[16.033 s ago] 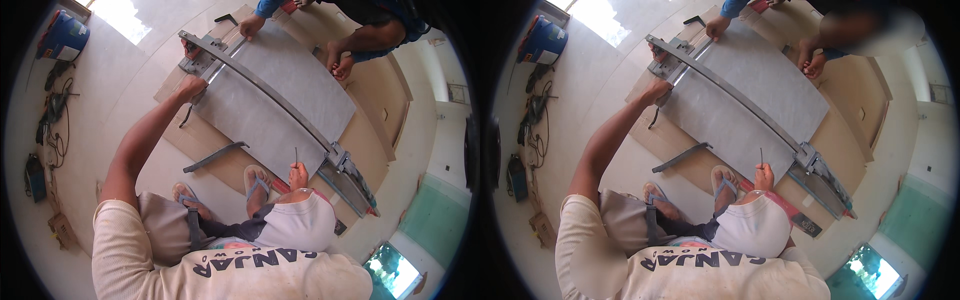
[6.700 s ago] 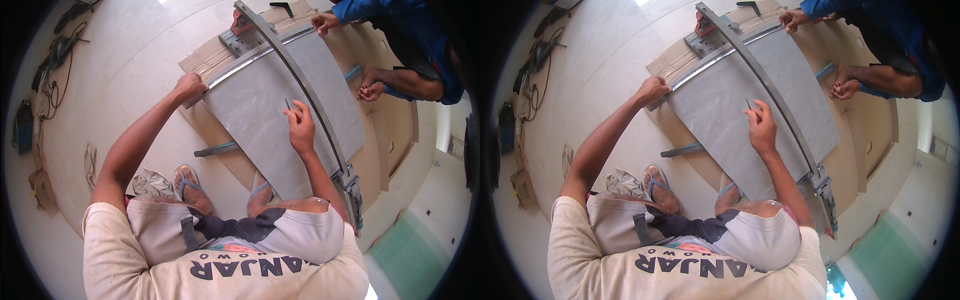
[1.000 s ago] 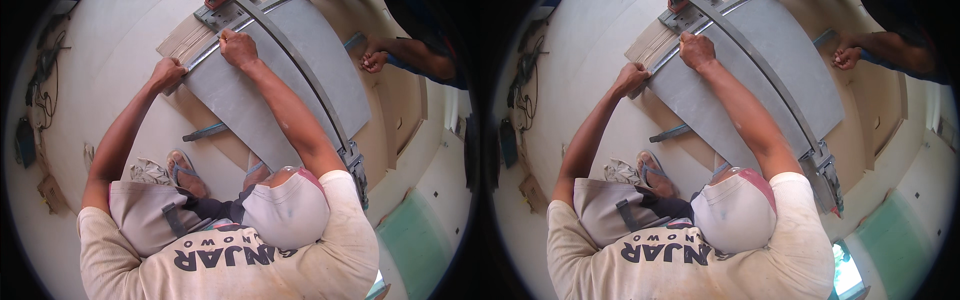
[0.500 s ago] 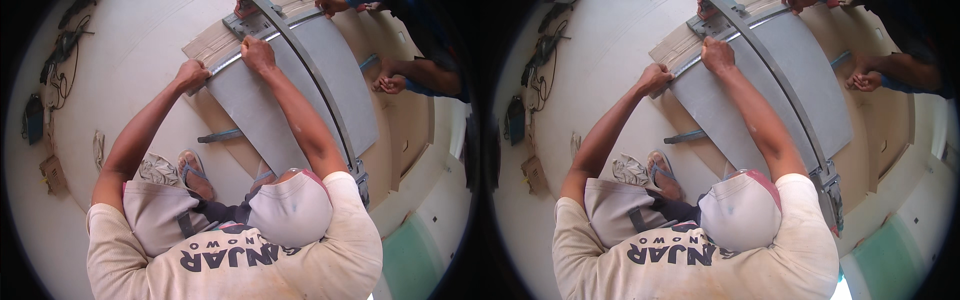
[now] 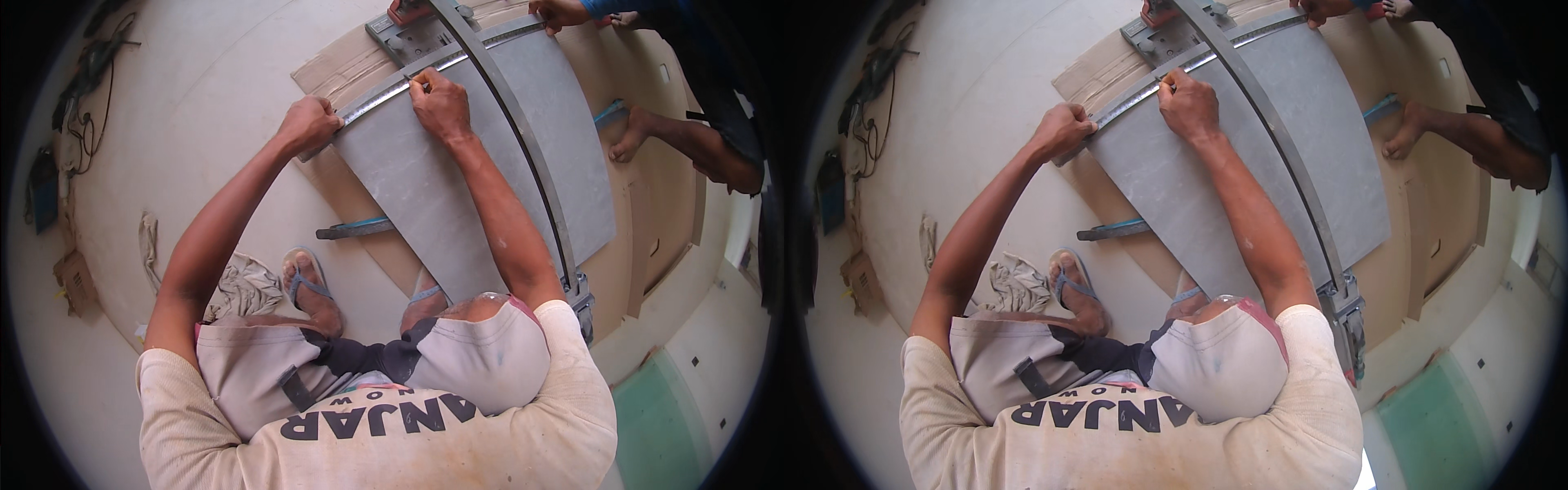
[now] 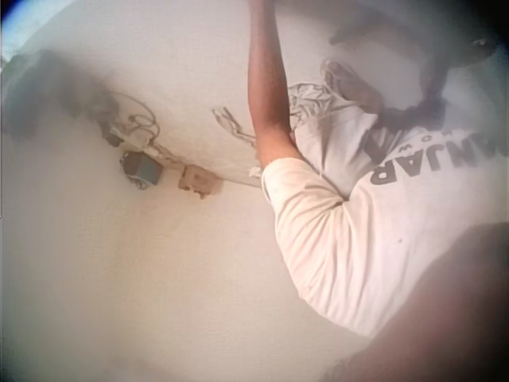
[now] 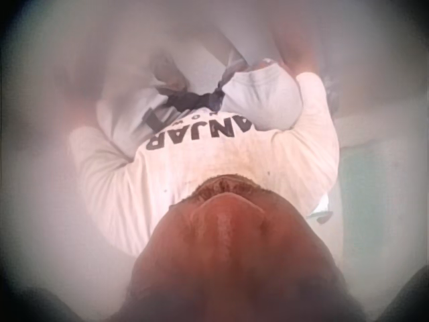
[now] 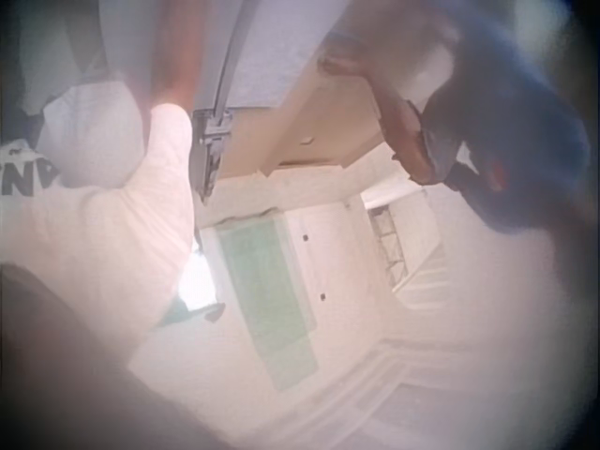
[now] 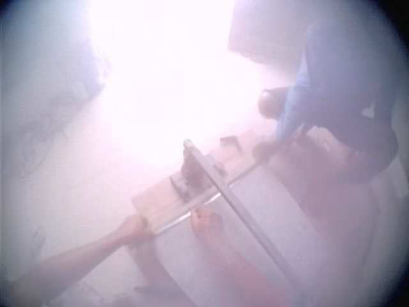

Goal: The person measures and marks a large ceramic tile using a tape measure and pencil, then positions it on a manual tile cutter. They operate the cutter's handle to score and snap the tile, separating it into two pieces. The person repeats the process with another tile, measuring, marking, and cutting it to size.

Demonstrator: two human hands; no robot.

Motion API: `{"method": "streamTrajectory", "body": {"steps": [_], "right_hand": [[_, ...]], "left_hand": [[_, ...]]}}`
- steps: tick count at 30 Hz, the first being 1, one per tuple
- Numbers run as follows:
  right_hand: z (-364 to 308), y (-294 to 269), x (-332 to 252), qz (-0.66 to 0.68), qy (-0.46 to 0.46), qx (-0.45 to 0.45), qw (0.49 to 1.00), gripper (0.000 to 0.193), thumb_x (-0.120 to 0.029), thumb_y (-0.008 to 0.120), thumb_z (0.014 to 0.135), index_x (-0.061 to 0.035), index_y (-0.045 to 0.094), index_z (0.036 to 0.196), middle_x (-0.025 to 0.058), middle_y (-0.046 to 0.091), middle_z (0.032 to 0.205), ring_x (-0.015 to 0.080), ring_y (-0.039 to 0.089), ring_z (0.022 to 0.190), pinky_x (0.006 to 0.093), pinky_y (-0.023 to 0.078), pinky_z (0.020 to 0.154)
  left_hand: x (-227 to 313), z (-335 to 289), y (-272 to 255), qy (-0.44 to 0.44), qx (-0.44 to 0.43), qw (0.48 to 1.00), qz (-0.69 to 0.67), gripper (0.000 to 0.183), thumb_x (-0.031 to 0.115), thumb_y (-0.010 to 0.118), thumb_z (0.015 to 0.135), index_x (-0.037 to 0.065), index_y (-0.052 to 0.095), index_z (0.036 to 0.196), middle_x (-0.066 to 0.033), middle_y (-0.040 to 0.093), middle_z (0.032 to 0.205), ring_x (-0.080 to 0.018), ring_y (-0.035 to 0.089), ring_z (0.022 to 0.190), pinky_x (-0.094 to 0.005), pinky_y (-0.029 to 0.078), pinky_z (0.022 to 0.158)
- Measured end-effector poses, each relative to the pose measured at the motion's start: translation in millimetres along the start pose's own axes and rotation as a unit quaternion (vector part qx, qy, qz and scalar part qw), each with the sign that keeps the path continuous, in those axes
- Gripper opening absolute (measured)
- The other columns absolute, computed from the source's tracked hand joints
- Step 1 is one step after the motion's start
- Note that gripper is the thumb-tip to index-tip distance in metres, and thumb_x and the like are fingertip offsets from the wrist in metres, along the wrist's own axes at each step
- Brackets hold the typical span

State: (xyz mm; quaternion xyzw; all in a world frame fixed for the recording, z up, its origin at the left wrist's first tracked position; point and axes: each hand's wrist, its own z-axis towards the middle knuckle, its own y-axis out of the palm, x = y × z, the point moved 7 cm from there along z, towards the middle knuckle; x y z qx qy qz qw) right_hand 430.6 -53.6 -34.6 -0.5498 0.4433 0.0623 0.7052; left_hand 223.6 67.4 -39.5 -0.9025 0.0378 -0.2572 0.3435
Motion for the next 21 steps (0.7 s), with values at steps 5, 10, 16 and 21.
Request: {"method": "streamTrajectory", "body": {"steps": [5, 10, 16, 21], "right_hand": [[0.1, -2.1, -2.9, -0.006, -0.008, -0.01, 1.0, 0.013, -0.019, 0.065, 0.088, -0.0061, 0.066, 0.089, 0.0147, 0.069, 0.072, 0.033, 0.07, 0.068, 0.0421, 0.054, 0.064], [0.9, -0.9, -5.8, -0.016, 0.001, -0.018, 1.0, 0.012, -0.02, 0.065, 0.087, -0.0075, 0.066, 0.088, 0.0159, 0.068, 0.072, 0.0354, 0.069, 0.07, 0.0444, 0.054, 0.065], [1.7, -0.9, -9.9, -0.009, 0.003, -0.014, 1.0, 0.011, -0.02, 0.062, 0.087, -0.0087, 0.065, 0.087, 0.018, 0.068, 0.075, 0.0398, 0.068, 0.075, 0.0493, 0.054, 0.069], [0.0, -0.7, -10.2, -0.026, 0.009, -0.02, 0.999, 0.01, -0.018, 0.062, 0.087, -0.0083, 0.064, 0.086, 0.0188, 0.069, 0.077, 0.0401, 0.068, 0.076, 0.0498, 0.054, 0.07]], "left_hand": [[-0.4, 0.0, 0.0, 0.001, -0.011, 1.0, -0.003, 0.024, 0.023, 0.073, 0.079, 0.0, 0.067, 0.078, -0.0195, 0.068, 0.077, -0.0284, 0.067, 0.079, -0.0401, 0.052, 0.073], [-1.8, 2.0, 2.1, 0.008, -0.005, 1.0, -0.008, 0.024, 0.023, 0.073, 0.079, 0.0, 0.066, 0.078, -0.0191, 0.067, 0.075, -0.0282, 0.067, 0.077, -0.0404, 0.051, 0.072], [-0.1, 1.5, 1.8, 0.008, -0.008, 1.0, -0.001, 0.025, 0.024, 0.073, 0.08, 0.0, 0.067, 0.079, -0.0189, 0.068, 0.076, -0.0279, 0.067, 0.078, -0.0401, 0.051, 0.072], [-1.1, -0.1, -0.8, 0.012, -0.004, 1.0, 0.0, 0.026, 0.025, 0.071, 0.082, 0.001, 0.065, 0.077, -0.0118, 0.064, 0.072, -0.0204, 0.062, 0.073, -0.0367, 0.049, 0.07]]}}
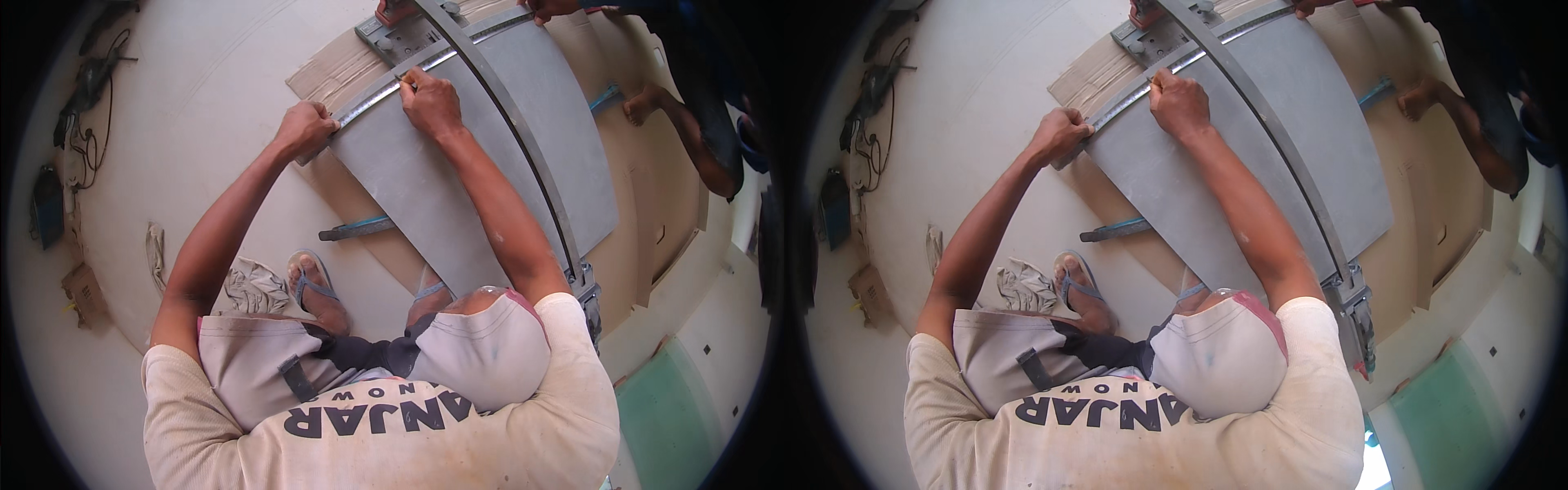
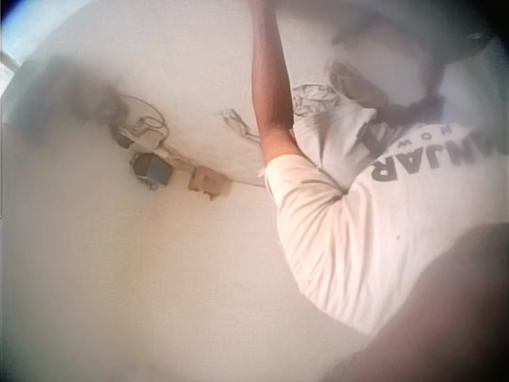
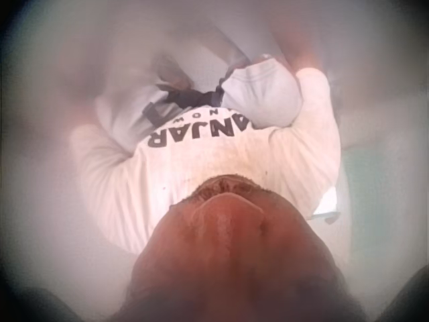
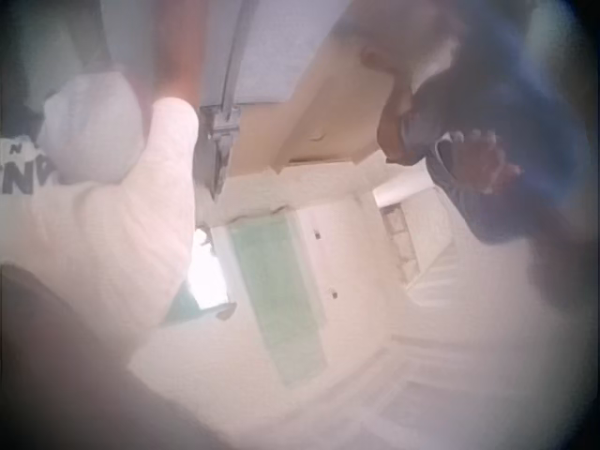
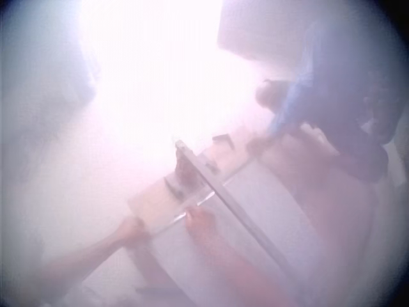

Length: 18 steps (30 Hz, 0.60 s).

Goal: The person measures and marks a large ceramic tile using a tape measure and pencil, then positions it on a manual tile cutter. They operate the cutter's handle to score and snap the tile, separating it into two pieces. The person repeats the process with another tile, measuring, marking, and cutting it to size.

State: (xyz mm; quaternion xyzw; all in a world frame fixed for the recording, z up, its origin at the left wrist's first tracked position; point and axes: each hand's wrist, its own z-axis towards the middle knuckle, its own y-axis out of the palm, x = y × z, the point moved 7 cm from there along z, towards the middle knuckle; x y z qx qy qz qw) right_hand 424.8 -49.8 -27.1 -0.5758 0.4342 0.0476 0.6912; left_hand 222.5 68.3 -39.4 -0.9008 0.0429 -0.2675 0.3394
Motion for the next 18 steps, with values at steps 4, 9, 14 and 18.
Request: {"method": "streamTrajectory", "body": {"steps": [4, 9, 14, 18], "right_hand": [[2.3, -0.2, 1.8, -0.001, -0.015, 0.011, 1.0, 0.009, -0.017, 0.061, 0.086, -0.008, 0.064, 0.086, 0.019, 0.068, 0.077, 0.0399, 0.068, 0.076, 0.0497, 0.054, 0.07], [-1.3, -0.8, -0.3, -0.009, -0.012, 0.0, 1.0, 0.01, -0.017, 0.061, 0.086, -0.0081, 0.065, 0.086, 0.0192, 0.068, 0.077, 0.0401, 0.068, 0.076, 0.0494, 0.054, 0.071], [3.6, 2.1, -1.0, -0.008, -0.012, 0.01, 1.0, 0.011, -0.019, 0.061, 0.087, -0.0084, 0.065, 0.088, 0.0193, 0.069, 0.079, 0.0406, 0.068, 0.078, 0.0494, 0.054, 0.071], [-0.9, 0.3, -1.3, -0.016, -0.012, -0.006, 1.0, 0.012, -0.019, 0.061, 0.088, -0.0087, 0.066, 0.088, 0.0198, 0.069, 0.08, 0.0411, 0.068, 0.079, 0.0494, 0.054, 0.073]], "left_hand": [[3.3, 3.8, 2.4, 0.015, 0.003, 1.0, 0.015, 0.025, 0.026, 0.072, 0.082, 0.001, 0.067, 0.079, -0.0117, 0.066, 0.073, -0.0203, 0.062, 0.073, -0.0365, 0.049, 0.069], [-0.3, 1.1, 1.4, 0.011, 0.0, 1.0, -0.002, 0.026, 0.025, 0.072, 0.081, 0.0, 0.066, 0.079, -0.012, 0.066, 0.074, -0.0205, 0.063, 0.073, -0.0362, 0.049, 0.069], [-1.0, 5.3, 3.5, 0.013, -0.003, 1.0, 0.018, 0.025, 0.026, 0.072, 0.08, 0.002, 0.067, 0.078, -0.0112, 0.066, 0.073, -0.0193, 0.062, 0.072, -0.0359, 0.049, 0.068], [-6.4, 3.3, 5.8, 0.007, 0.0, 1.0, -0.004, 0.025, 0.026, 0.072, 0.08, 0.002, 0.066, 0.076, -0.011, 0.065, 0.071, -0.0193, 0.062, 0.071, -0.0363, 0.049, 0.067]]}}
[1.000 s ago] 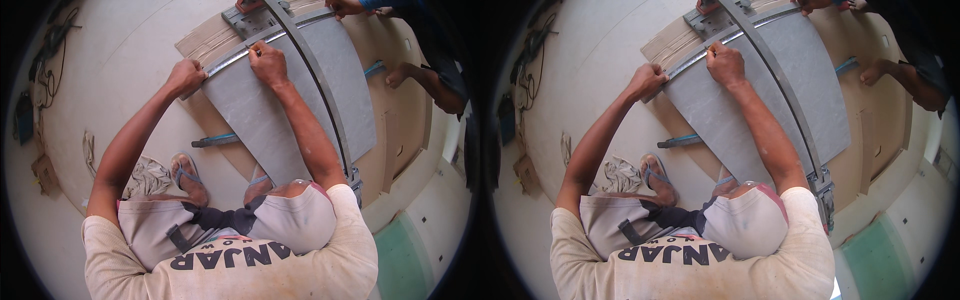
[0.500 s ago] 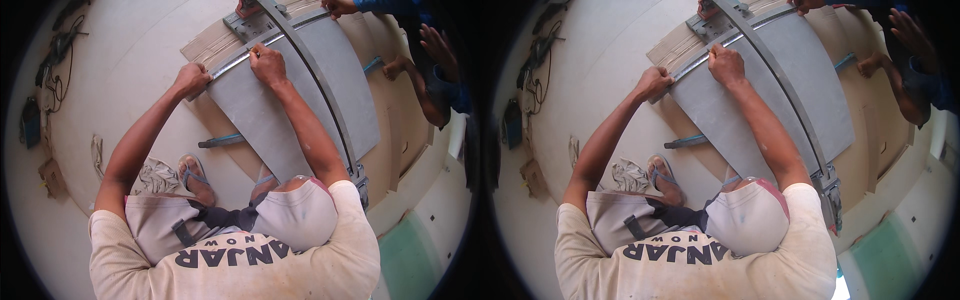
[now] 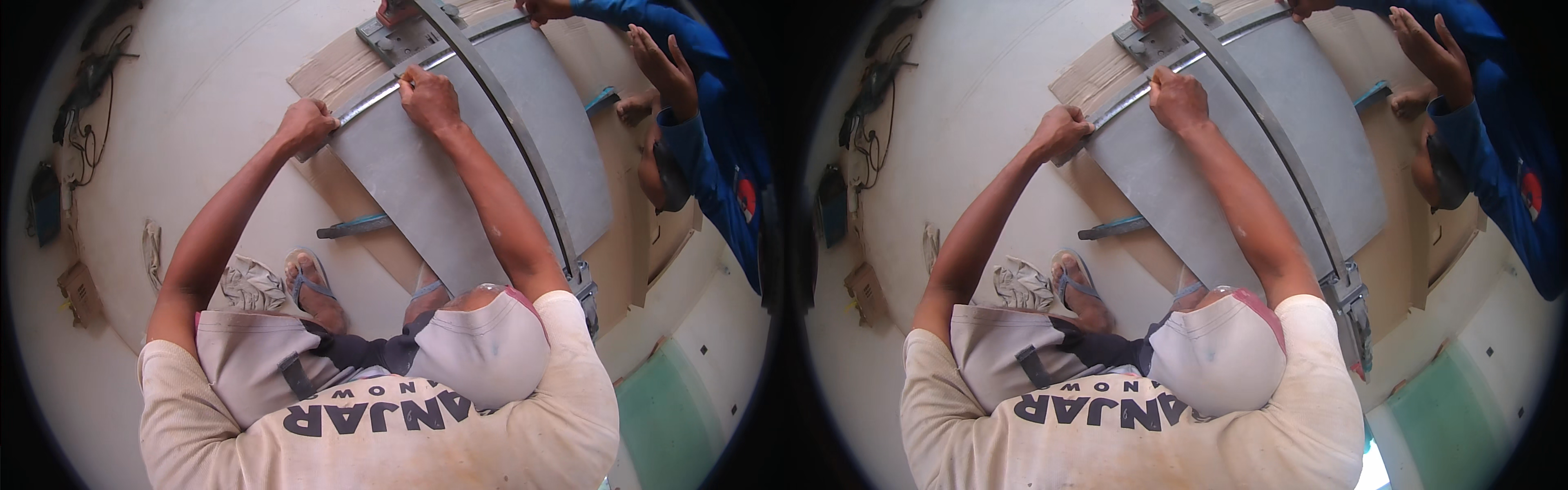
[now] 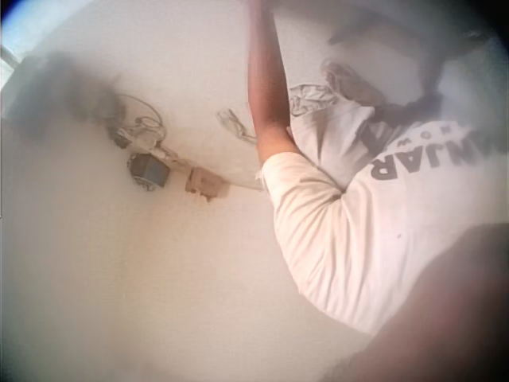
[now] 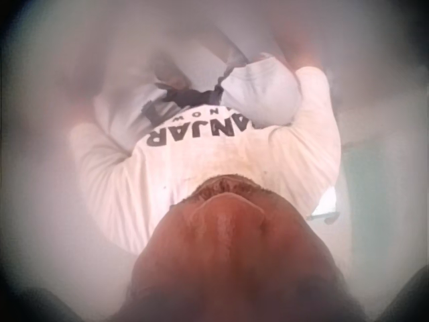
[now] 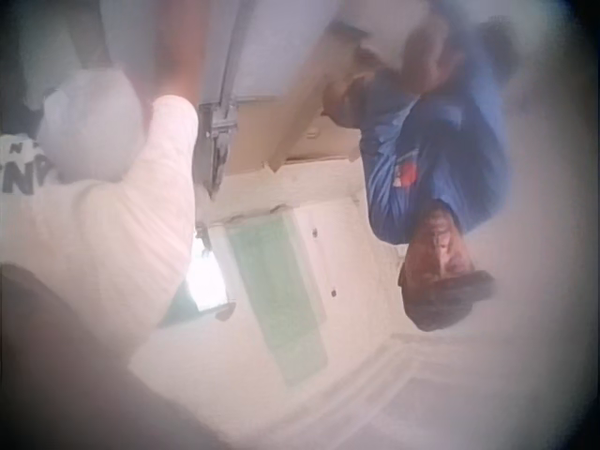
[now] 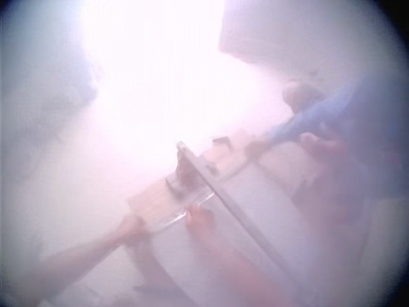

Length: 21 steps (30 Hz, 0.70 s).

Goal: The person measures and marks a large ceramic tile using a tape measure and pencil, then positions it on a manual tile cutter. They operate the cutter's handle to score and snap the tile, separating it into two pieces. The person repeats the process with another tile, measuring, marking, and cutting it to size.

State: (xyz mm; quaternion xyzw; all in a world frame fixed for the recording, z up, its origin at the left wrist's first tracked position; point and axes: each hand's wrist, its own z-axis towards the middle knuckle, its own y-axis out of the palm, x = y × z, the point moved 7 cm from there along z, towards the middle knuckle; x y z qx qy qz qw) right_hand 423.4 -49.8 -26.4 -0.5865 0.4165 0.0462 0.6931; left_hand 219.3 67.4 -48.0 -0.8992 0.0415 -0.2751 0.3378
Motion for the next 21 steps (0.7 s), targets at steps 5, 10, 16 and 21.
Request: {"method": "streamTrajectory", "body": {"steps": [5, 10, 16, 21], "right_hand": [[-1, -2, 5, 0.003, 0.005, 0.006, 1.0, 0.011, -0.019, 0.06, 0.088, -0.0091, 0.066, 0.089, 0.0197, 0.069, 0.081, 0.0407, 0.068, 0.081, 0.0492, 0.054, 0.074], [2, -1, 4, 0.014, -0.004, 0.01, 1.0, 0.012, -0.019, 0.06, 0.087, -0.0089, 0.065, 0.088, 0.02, 0.069, 0.078, 0.0409, 0.068, 0.08, 0.0495, 0.054, 0.073], [6, 5, -1, 0.008, -0.001, 0.007, 1.0, 0.011, -0.018, 0.058, 0.087, -0.0087, 0.065, 0.088, 0.0206, 0.068, 0.08, 0.041, 0.068, 0.08, 0.0493, 0.054, 0.073], [1, -1, 2, 0.003, -0.004, -0.003, 1.0, 0.012, -0.019, 0.058, 0.088, -0.0094, 0.066, 0.088, 0.0194, 0.069, 0.081, 0.0403, 0.068, 0.081, 0.0491, 0.055, 0.074]], "left_hand": [[11, 5, 0, 0.024, 0.01, 0.999, 0.019, 0.026, 0.025, 0.072, 0.08, 0.001, 0.066, 0.076, -0.0114, 0.066, 0.071, -0.0198, 0.062, 0.069, -0.0364, 0.049, 0.066], [4, 1, -6, 0.003, 0.005, 1.0, 0.018, 0.025, 0.024, 0.073, 0.081, 0.001, 0.067, 0.077, -0.0109, 0.065, 0.071, -0.0188, 0.062, 0.069, -0.0358, 0.049, 0.066], [3, -1, -5, -0.002, -0.002, 1.0, 0.03, 0.025, 0.025, 0.073, 0.081, 0.001, 0.068, 0.079, -0.0119, 0.067, 0.074, -0.0189, 0.063, 0.073, -0.0354, 0.049, 0.068], [4, 1, -5, 0.001, 0.011, 1.0, 0.013, 0.025, 0.025, 0.073, 0.081, 0.001, 0.068, 0.078, -0.0125, 0.067, 0.075, -0.0197, 0.064, 0.073, -0.0362, 0.049, 0.069]]}}
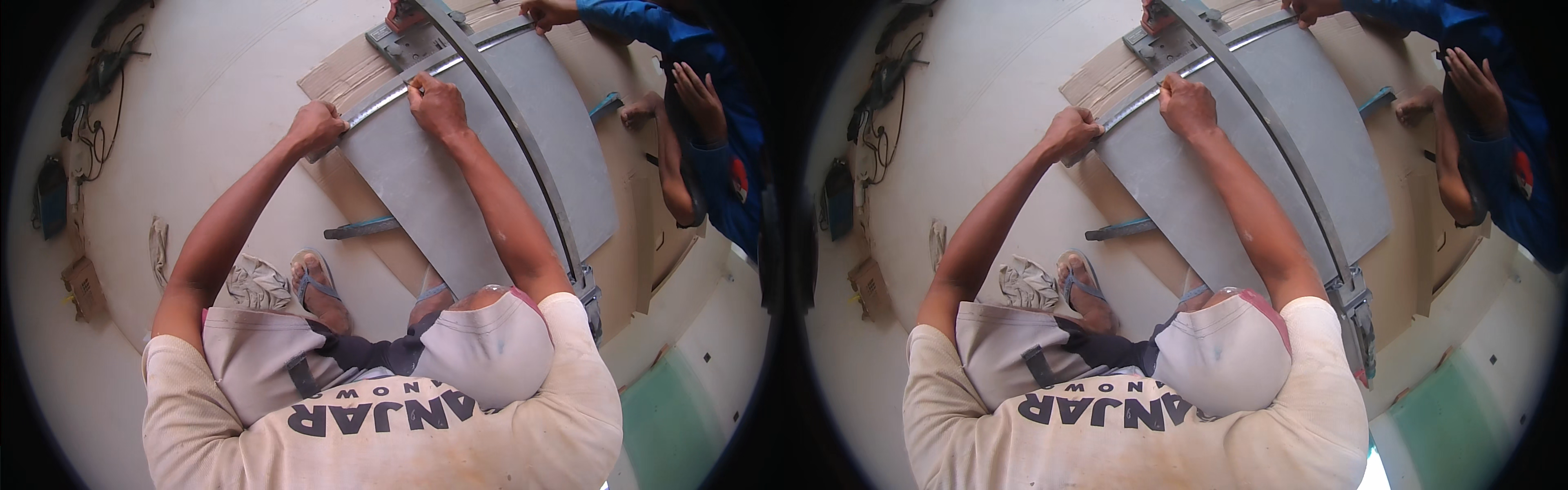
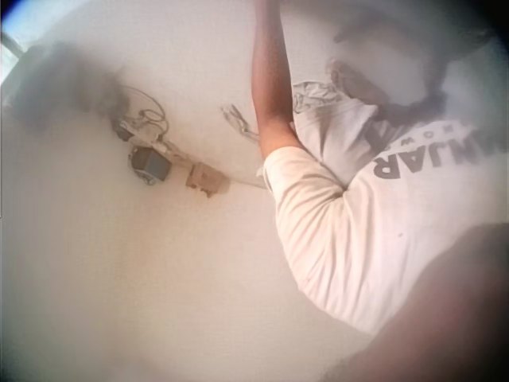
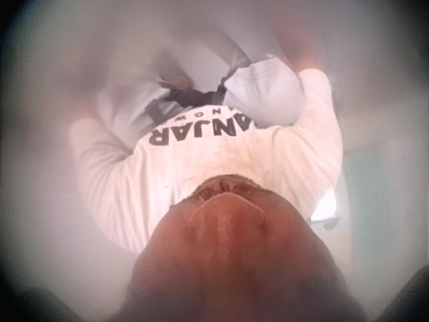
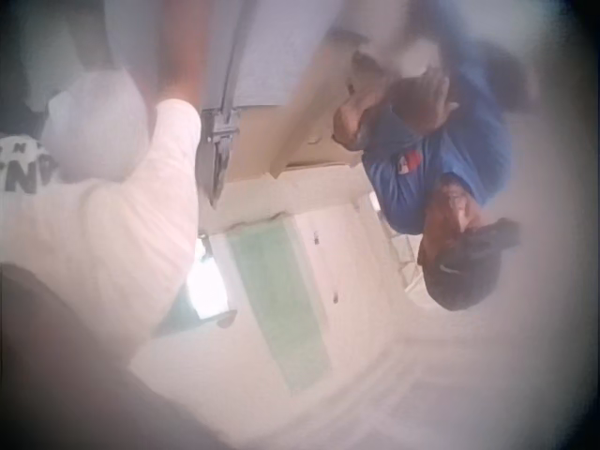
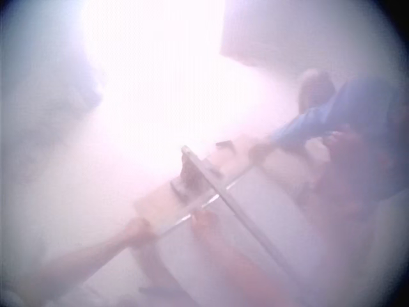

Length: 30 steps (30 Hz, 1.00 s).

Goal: The person measures and marks a large ceramic tile using a tape measure and pencil, then positions it on a manual tile cutter. They operate the cutter's handle to score and snap the tile, separating it into two pieces. The person repeats the process with another tile, measuring, marking, and cutting it to size.

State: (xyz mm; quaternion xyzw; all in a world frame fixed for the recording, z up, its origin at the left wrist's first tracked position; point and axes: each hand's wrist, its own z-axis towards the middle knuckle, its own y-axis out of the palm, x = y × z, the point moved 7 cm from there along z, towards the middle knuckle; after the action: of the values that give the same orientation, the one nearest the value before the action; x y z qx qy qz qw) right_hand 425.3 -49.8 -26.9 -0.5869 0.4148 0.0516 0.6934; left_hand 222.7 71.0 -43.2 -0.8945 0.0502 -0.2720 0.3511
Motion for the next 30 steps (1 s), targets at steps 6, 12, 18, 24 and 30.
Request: {"method": "streamTrajectory", "body": {"steps": [6, 12, 18, 24, 30], "right_hand": [[23, 6, -2, -0.02, -0.003, 0.015, 1.0, 0.016, -0.022, 0.058, 0.09, -0.0085, 0.066, 0.091, 0.0199, 0.07, 0.083, 0.0406, 0.068, 0.081, 0.0485, 0.055, 0.074], [-30, -33, 6, 0.106, 0.036, 0.125, 0.986, 0.017, -0.02, 0.064, 0.091, -0.0039, 0.066, 0.092, 0.0091, 0.065, 0.068, 0.0236, 0.063, 0.059, 0.0378, 0.05, 0.059], [-133, -47, 19, 0.151, 0.152, 0.096, 0.972, 0.015, -0.017, 0.065, 0.091, -0.0025, 0.063, 0.092, 0.0035, 0.052, 0.057, 0.0115, 0.047, 0.05, 0.0316, 0.042, 0.051], [-249, -62, 30, 0.153, 0.312, 0.116, 0.93, 0.013, -0.013, 0.066, 0.091, -0.0008, 0.063, 0.093, -0.002, 0.046, 0.056, 0.0052, 0.04, 0.051, 0.0276, 0.036, 0.048], [-314, -115, 4, 0.161, 0.389, 0.167, 0.892, 0.013, -0.013, 0.065, 0.093, -0.0001, 0.062, 0.095, -0.0065, 0.045, 0.058, 0.0031, 0.038, 0.052, 0.0259, 0.032, 0.047]], "left_hand": [[5, 5, 4, -0.003, -0.023, 1.0, -0.007, 0.023, 0.025, 0.072, 0.081, 0.002, 0.068, 0.079, -0.0122, 0.066, 0.074, -0.0201, 0.063, 0.074, -0.0369, 0.049, 0.07], [2, -2, 2, 0.005, -0.009, 1.0, -0.021, 0.024, 0.024, 0.071, 0.079, 0.0, 0.068, 0.079, -0.0174, 0.069, 0.078, -0.0268, 0.067, 0.078, -0.0386, 0.052, 0.074], [-1, -4, 5, 0.018, -0.019, 0.999, -0.042, 0.026, 0.026, 0.07, 0.081, 0.001, 0.067, 0.078, -0.0158, 0.068, 0.077, -0.025, 0.066, 0.074, -0.0379, 0.051, 0.072], [-4, 0, 7, 0.01, -0.05, 0.996, -0.078, 0.024, 0.025, 0.069, 0.084, 0.002, 0.064, 0.078, -0.0068, 0.062, 0.069, -0.0136, 0.056, 0.066, -0.032, 0.046, 0.064], [-6, 0, 4, 0.024, -0.025, 0.997, -0.071, 0.028, 0.028, 0.069, 0.082, 0.0, 0.067, 0.08, -0.016, 0.069, 0.076, -0.0259, 0.066, 0.073, -0.0385, 0.051, 0.071]]}}
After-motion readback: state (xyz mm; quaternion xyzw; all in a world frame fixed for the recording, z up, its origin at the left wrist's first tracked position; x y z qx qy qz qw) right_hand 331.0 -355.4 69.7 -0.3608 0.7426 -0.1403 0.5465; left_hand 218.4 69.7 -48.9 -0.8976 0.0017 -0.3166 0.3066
